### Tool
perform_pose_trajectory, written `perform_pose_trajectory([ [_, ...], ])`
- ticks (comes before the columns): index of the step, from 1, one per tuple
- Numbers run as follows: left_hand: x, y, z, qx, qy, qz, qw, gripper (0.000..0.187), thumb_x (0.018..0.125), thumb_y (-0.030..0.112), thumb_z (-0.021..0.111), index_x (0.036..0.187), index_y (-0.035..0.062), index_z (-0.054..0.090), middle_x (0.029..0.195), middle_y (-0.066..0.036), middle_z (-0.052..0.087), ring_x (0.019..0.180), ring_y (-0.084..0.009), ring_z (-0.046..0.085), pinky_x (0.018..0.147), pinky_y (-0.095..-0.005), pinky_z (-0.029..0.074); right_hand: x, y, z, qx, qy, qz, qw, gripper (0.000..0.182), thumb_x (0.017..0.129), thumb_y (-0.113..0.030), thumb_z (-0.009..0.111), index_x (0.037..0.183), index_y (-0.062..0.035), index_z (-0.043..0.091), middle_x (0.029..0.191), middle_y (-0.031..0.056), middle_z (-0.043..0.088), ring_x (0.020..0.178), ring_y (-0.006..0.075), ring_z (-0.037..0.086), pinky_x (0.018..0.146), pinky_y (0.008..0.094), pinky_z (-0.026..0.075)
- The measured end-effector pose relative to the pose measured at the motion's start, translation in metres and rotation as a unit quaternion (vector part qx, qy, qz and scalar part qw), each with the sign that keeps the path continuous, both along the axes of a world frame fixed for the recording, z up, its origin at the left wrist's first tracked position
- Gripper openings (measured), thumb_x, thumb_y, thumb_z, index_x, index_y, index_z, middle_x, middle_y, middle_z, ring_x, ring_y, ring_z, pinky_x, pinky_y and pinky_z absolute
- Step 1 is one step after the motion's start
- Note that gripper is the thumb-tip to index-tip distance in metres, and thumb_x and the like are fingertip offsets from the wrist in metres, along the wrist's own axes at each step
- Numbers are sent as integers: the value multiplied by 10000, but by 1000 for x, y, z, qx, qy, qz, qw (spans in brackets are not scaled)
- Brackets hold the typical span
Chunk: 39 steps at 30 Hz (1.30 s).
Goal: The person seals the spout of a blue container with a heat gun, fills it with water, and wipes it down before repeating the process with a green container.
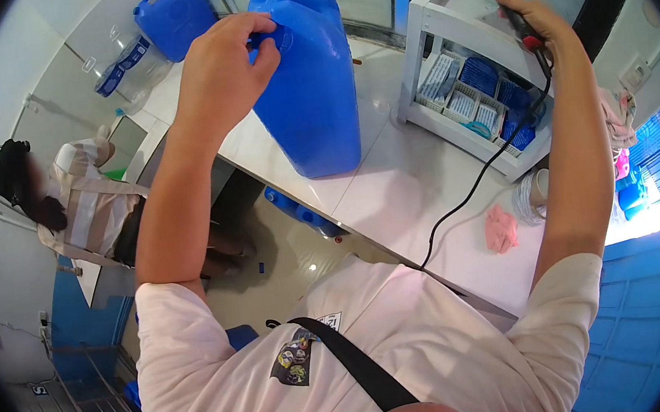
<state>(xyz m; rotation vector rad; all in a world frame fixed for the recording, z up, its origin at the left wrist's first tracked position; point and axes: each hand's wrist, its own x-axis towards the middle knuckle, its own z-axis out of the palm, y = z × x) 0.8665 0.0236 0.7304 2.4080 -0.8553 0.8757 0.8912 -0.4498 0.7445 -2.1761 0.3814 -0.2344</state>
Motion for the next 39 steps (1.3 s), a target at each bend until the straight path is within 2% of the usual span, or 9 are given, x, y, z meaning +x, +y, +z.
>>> perform_pose_trajectory([
  [4,-15,-4,16,34,44,51,997,425,878,188,747,1278,102,632,1095,-154,717,921,-269,720,788,-352,557,-35,-9,-2,195,-122,84,970,720,789,-569,814,1213,-4,674,1126,148,694,853,151,685,782,285,550],
  [6,-18,-4,21,108,-7,13,994,465,863,261,781,1282,124,632,1040,-137,714,865,-281,705,761,-382,549,-67,2,-8,358,-283,124,881,608,920,-449,726,1258,46,618,1099,139,689,743,134,666,762,293,594],
  [9,-11,1,19,177,-86,12,980,492,840,318,800,1269,136,641,953,-132,702,806,-293,682,740,-387,545,-110,0,-24,483,-267,408,727,838,920,-469,682,1468,77,360,1382,194,519,1112,231,580,893,322,605],
  [14,-3,2,22,199,-64,38,977,483,842,338,792,1254,125,658,883,-124,692,769,-311,665,737,-399,543,-189,53,-31,236,-264,199,914,864,843,-347,797,1472,53,360,1269,210,585,950,172,589,822,287,543],
  [18,3,5,19,235,-83,37,968,464,847,284,785,1265,127,661,957,-120,705,882,-292,677,790,-404,554,-219,71,-46,291,-222,173,914,684,790,-193,727,1363,50,442,1183,226,631,863,155,605,739,263,530],
  [28,54,26,37,273,-18,-250,929,800,738,-182,607,1439,191,503,1375,-69,562,1231,-287,605,953,-339,545,-244,102,-102,230,-243,84,939,753,723,-427,790,1248,60,558,1281,255,612,771,177,622,658,296,504],
  [32,60,23,41,272,-26,-302,913,867,699,-202,600,1473,142,414,1394,-66,563,1224,-253,621,997,-351,528,-246,132,-148,293,-111,132,940,800,693,-433,787,1272,74,567,1101,195,651,716,218,636,660,326,495],
  [34,63,24,41,269,-11,-308,913,860,692,-204,605,1464,123,415,1406,-69,560,1221,-245,625,1010,-356,523,-226,190,-127,334,-207,167,905,501,786,-235,760,1172,46,607,794,94,617,733,212,626,677,350,509],
  [39,70,31,36,244,-24,-322,914,836,710,-159,692,1448,123,417,1452,-81,537,1212,-253,632,1054,-370,504,-203,209,-131,325,-181,147,916,772,724,-335,706,1344,92,536,1146,230,676,677,220,639,665,335,504],
])
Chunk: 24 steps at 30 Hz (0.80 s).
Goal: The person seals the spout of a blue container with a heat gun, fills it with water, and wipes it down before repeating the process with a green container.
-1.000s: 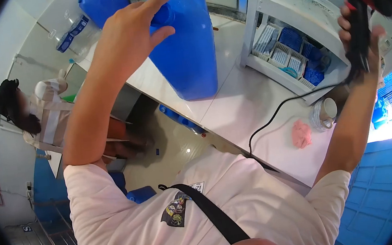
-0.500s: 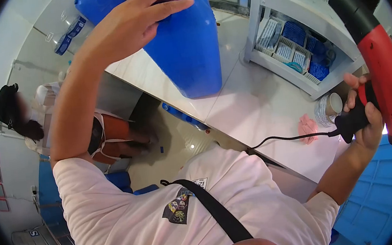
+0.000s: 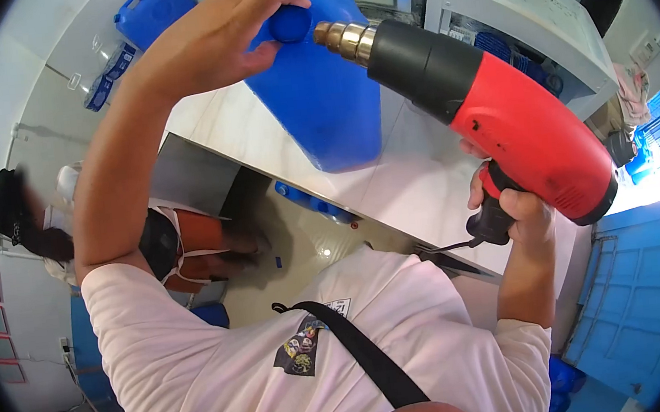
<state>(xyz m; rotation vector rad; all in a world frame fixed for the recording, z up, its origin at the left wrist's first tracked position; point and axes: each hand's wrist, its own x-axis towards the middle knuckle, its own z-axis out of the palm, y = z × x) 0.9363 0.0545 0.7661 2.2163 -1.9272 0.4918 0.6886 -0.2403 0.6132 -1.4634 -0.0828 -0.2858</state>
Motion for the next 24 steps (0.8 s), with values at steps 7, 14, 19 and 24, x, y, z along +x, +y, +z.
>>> perform_pose_trajectory([
  [7,11,19,2,6,28,-75,997,930,794,-24,772,1536,177,249,1483,-239,368,1254,-390,526,1028,-457,518,-3,4,-18,51,-39,4,998,809,743,-329,738,1383,103,497,1288,289,624,663,233,655,640,340,539],
  [14,13,24,-7,-23,57,-84,995,1054,752,-30,794,1562,145,142,1507,-254,350,1217,-367,569,1048,-449,492,2,21,-24,95,-74,1,993,775,771,-350,756,1348,113,523,1322,292,596,681,225,660,617,325,539],
  [19,7,-3,-10,1,33,-84,996,1122,746,27,817,1575,106,65,1557,-271,280,1269,-371,537,1110,-482,424,-1,15,-25,112,-56,3,992,780,761,-356,768,1329,123,531,1313,297,598,688,232,670,610,319,551],
  [24,-1,-6,-2,-106,13,-56,993,1218,749,239,864,1583,72,-8,1530,-278,279,1305,-366,488,1099,-477,420,-1,-5,-25,125,-58,-1,991,795,753,-354,774,1338,123,521,1311,301,598,670,236,669,596,325,562],
])
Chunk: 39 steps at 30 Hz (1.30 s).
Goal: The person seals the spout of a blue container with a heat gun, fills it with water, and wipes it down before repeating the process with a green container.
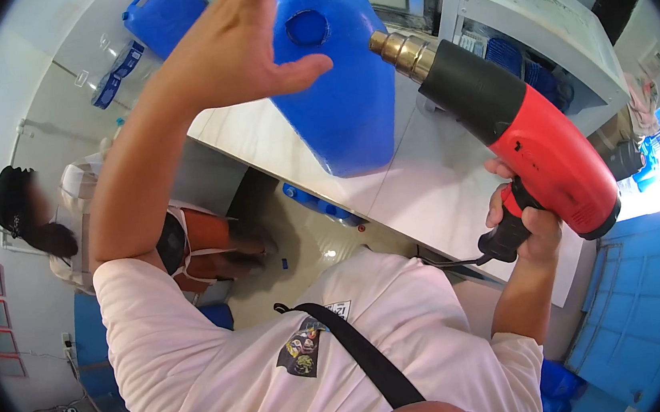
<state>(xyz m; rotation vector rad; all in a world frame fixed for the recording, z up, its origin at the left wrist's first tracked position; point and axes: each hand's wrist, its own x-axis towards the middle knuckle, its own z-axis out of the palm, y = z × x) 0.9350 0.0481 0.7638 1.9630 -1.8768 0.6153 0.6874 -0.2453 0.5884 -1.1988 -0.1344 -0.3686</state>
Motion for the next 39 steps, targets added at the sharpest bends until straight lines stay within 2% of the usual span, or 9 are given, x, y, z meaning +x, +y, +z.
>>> perform_pose_trajectory([
  [3,-25,6,10,37,3,223,974,1279,718,330,888,1576,40,-14,1491,-264,316,1242,-353,526,1066,-457,448,5,-9,5,9,-9,23,1000,814,748,-346,780,1359,117,507,1306,302,599,660,238,666,586,328,561],
  [9,-52,-7,0,8,168,293,941,1262,744,321,888,1563,-7,-15,1434,-251,358,1191,-340,564,1045,-441,458,31,-25,31,-17,-17,77,997,806,742,-303,740,1386,111,489,1303,293,598,658,232,658,590,340,559],
  [13,-44,-23,-15,14,70,92,993,1277,755,277,891,1554,-12,-63,1465,-257,339,1202,-353,570,1051,-439,455,33,-48,46,-35,3,49,998,793,769,-294,693,1415,100,459,1330,303,577,714,228,666,607,347,561],
  [16,-61,-32,-8,-44,49,135,989,1059,859,360,795,1557,-37,104,1466,-261,391,1240,-373,554,1080,-451,431,34,-72,64,-16,-1,19,1000,762,831,-327,668,1425,94,441,1360,311,557,773,212,672,604,323,561],
  [19,-78,-43,2,76,-87,525,843,505,891,402,735,1282,121,582,1159,-120,656,988,-303,682,844,-406,551,39,-111,83,-25,-25,-31,999,632,974,-368,565,1417,70,461,1374,321,549,741,160,656,604,257,548],
  [23,-64,-38,-3,109,-92,429,892,529,891,514,714,1248,140,605,1172,-137,662,1011,-314,680,876,-418,543,55,-171,113,-125,15,-102,987,537,933,-374,630,1276,38,599,977,131,701,663,130,635,581,272,507],
  [28,-39,-43,17,25,-112,492,863,573,917,574,648,1207,81,622,1192,-145,679,1047,-301,684,882,-404,536,87,-203,149,-495,94,-292,813,448,896,-410,694,1070,3,718,758,58,654,583,123,573,565,300,482],
  [33,6,-72,70,201,437,549,684,807,953,478,632,1499,-43,347,1420,-262,484,1290,-360,520,1101,-442,407,153,-227,177,-718,226,-204,626,457,771,-310,728,1099,8,709,838,168,706,712,251,699,678,368,545],
  [39,78,-1,38,232,140,483,832,453,838,272,687,1237,63,641,1104,-98,701,1056,-236,657,925,-347,500,129,-240,162,-766,100,-317,551,553,813,-348,710,1254,-20,652,1187,236,679,1070,365,668,934,429,522],
])
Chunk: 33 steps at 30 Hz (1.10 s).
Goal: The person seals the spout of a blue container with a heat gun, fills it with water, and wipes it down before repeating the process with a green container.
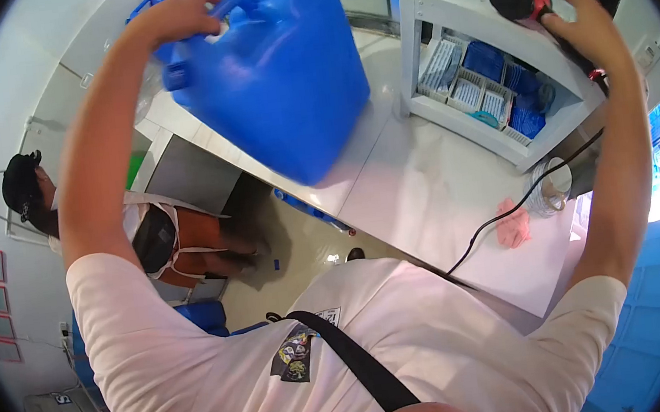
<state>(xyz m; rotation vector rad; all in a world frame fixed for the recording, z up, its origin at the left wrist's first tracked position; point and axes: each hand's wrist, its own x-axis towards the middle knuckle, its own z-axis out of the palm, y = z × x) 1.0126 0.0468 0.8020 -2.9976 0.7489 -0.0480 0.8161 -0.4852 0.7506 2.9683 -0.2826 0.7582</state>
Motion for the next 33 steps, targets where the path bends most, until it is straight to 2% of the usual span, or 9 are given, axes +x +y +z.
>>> perform_pose_trajectory([
  [7,47,75,-27,-45,-71,-134,987,429,834,114,664,1261,87,633,1209,-142,659,1153,-255,616,1011,-365,467,-88,84,-17,2,-242,-8,970,446,935,-284,673,1348,-126,614,1361,125,621,1203,292,622,1023,420,490],
  [13,15,62,-46,-332,-58,164,927,473,937,360,643,1307,65,637,1198,-114,657,1089,-236,625,977,-355,483,-93,176,-73,254,-202,225,918,305,852,-35,726,1152,-78,694,1168,103,686,979,241,669,912,350,526],
  [16,33,56,-57,-499,191,240,810,554,936,461,654,1305,48,627,1228,-109,650,1120,-218,622,960,-331,491,-68,219,-88,303,-114,261,909,198,870,-69,715,1065,-34,705,971,101,688,881,195,655,837,335,518],
  [19,34,48,-58,-594,331,99,726,471,970,405,622,1284,54,607,1257,-108,644,1171,-234,616,967,-324,498,-54,227,-107,366,-35,267,891,197,925,-151,684,1080,-33,705,878,99,685,836,182,657,805,333,512],
  [21,-36,11,-62,-754,343,-39,559,291,999,222,588,1232,49,597,1263,-90,642,1194,-256,612,992,-361,498,-48,224,-119,433,29,233,870,229,959,-209,664,1106,-38,703,851,100,686,819,179,661,796,336,511],
  [27,-136,-78,-160,-727,209,-292,586,375,932,-47,644,1222,88,448,1177,-134,657,1123,-198,613,1017,-340,463,-25,181,-164,637,9,170,752,568,1050,-497,486,1239,15,642,954,128,732,862,205,691,811,333,510],
  [29,-158,-103,-202,-725,239,-318,562,452,919,-70,651,1260,89,402,1136,-113,657,1122,-188,609,1021,-339,456,-28,170,-162,706,209,51,674,708,1031,-598,437,1284,43,599,1022,146,726,879,237,703,853,365,514],
  [31,-172,-114,-226,-610,144,-357,692,474,916,-72,645,1290,88,402,1135,-121,645,1125,-248,638,1082,-437,428,-28,179,-170,688,251,36,680,747,1009,-630,452,1315,41,570,1147,184,690,987,236,691,890,379,504],
  [33,-172,-120,-225,-572,103,-375,722,444,922,-50,653,1273,75,411,1122,-111,646,1112,-242,645,1084,-443,427,-26,199,-193,500,107,111,853,703,1022,-595,455,1324,31,565,1262,217,636,1107,283,646,959,384,480],
])
